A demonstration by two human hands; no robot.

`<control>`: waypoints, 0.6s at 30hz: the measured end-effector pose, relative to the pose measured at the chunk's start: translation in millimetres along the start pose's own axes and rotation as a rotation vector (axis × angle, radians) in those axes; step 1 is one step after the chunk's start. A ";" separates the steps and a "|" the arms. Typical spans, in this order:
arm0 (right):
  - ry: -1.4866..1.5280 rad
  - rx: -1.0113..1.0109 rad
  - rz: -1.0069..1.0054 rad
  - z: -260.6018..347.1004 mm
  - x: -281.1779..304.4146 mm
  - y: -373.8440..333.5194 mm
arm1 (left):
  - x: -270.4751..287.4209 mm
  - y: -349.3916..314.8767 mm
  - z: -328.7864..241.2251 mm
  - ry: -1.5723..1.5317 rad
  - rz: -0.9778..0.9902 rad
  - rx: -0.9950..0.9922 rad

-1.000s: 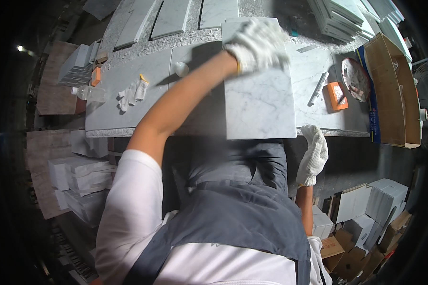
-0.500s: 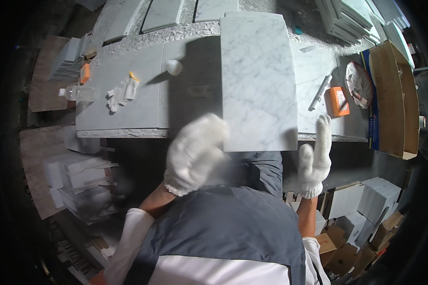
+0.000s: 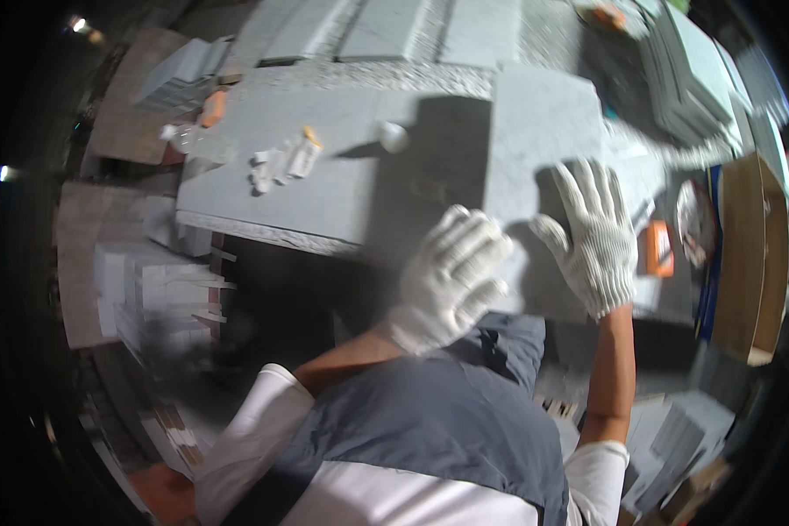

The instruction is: The person picks up a white marble tile, uses a metal scraper to remove residue from its surface, and wipes it with a cloth. They repeat this process on several tiles, placing each cleaned tile on a nearby stack.

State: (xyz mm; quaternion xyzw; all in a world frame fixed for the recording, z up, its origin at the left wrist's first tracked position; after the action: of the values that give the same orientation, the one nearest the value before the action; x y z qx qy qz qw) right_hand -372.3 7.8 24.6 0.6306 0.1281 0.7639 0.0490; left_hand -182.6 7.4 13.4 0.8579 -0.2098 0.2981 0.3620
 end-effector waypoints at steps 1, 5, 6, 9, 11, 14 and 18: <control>-0.060 -0.027 0.034 -0.4 -3.0 0.6 | 2.4 0.0 -1.8 0.015 -0.032 -0.011; -0.016 -0.066 0.075 -0.1 -9.1 -2.3 | 4.1 -3.5 -4.6 0.012 -0.022 0.000; -0.007 -0.112 0.114 -3.4 -12.8 -4.7 | 4.1 -3.8 -4.4 -0.009 -0.018 0.011; -0.017 -0.098 0.090 -1.6 -11.7 -8.7 | 1.8 -6.0 -3.4 0.036 0.020 0.031; -0.038 -0.097 0.083 -0.3 -11.3 -10.7 | 1.9 -6.8 -2.2 -0.019 0.024 0.032; -0.025 -0.108 0.072 1.7 -10.5 -12.1 | 1.6 -6.9 1.0 -0.049 0.025 0.029; -0.022 -0.113 0.076 3.0 -9.7 -11.3 | 4.1 -4.9 2.5 -0.107 -0.004 0.012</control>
State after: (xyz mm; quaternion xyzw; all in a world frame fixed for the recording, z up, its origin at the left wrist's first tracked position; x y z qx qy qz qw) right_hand -368.4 16.7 12.9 0.6398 0.0603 0.7641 0.0569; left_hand -175.9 8.1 12.3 0.8754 -0.2252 0.2522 0.3456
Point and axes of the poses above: each hand's wrist, its own y-axis towards the middle knuckle, its own x-axis out of the back of the hand, z = x × y, the point moved 8 cm from there along y, towards the middle knuckle, and after that the axes turned 7 degrees about x, right-handed, at the moved point
